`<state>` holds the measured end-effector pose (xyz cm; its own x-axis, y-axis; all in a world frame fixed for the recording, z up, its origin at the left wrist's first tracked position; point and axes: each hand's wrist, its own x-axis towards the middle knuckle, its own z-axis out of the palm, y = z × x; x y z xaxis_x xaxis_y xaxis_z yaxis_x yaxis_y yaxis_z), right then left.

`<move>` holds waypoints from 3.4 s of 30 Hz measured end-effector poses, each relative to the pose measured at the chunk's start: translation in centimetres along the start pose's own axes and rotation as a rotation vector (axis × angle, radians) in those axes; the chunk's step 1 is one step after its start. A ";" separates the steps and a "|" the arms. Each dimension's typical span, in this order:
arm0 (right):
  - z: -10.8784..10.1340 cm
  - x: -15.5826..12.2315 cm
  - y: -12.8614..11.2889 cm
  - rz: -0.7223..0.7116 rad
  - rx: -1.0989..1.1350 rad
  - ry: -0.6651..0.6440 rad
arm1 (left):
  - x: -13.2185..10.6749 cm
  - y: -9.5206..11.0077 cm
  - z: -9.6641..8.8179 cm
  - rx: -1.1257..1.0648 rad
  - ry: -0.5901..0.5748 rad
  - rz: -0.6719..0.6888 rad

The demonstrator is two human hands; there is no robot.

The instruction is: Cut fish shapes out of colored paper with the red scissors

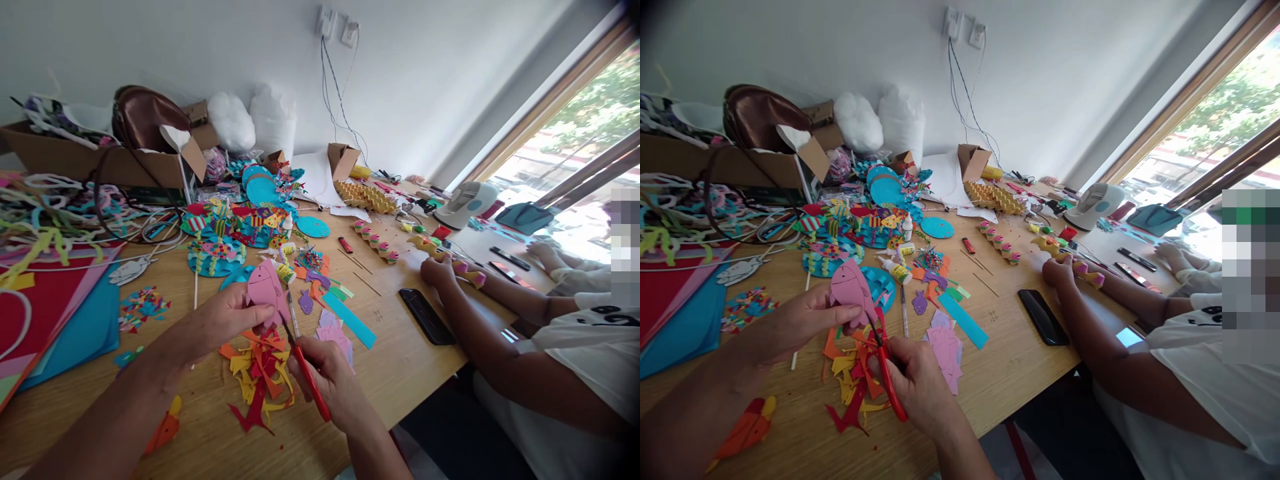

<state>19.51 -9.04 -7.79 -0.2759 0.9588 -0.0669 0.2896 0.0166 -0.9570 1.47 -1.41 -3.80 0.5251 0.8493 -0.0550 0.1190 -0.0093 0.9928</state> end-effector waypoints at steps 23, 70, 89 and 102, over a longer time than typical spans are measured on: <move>-0.2 0.1 -0.5 -0.054 -0.113 -0.006 | 0.1 0.3 -0.3 -0.033 0.003 -0.006; 3.1 2.1 -0.8 -0.042 0.223 0.183 | 0.2 -0.1 1.5 -0.340 0.199 -0.034; 2.9 1.9 0.0 -0.081 0.204 0.166 | 0.2 0.2 1.6 -0.393 0.153 -0.051; 2.5 1.7 0.5 -0.082 0.122 0.181 | 0.3 -0.4 1.2 -0.246 0.197 0.004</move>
<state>16.91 -8.16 -9.12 -0.1221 0.9911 0.0537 0.1567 0.0727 -0.9850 2.56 -1.78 -4.33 0.3485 0.9358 -0.0531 -0.1025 0.0944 0.9902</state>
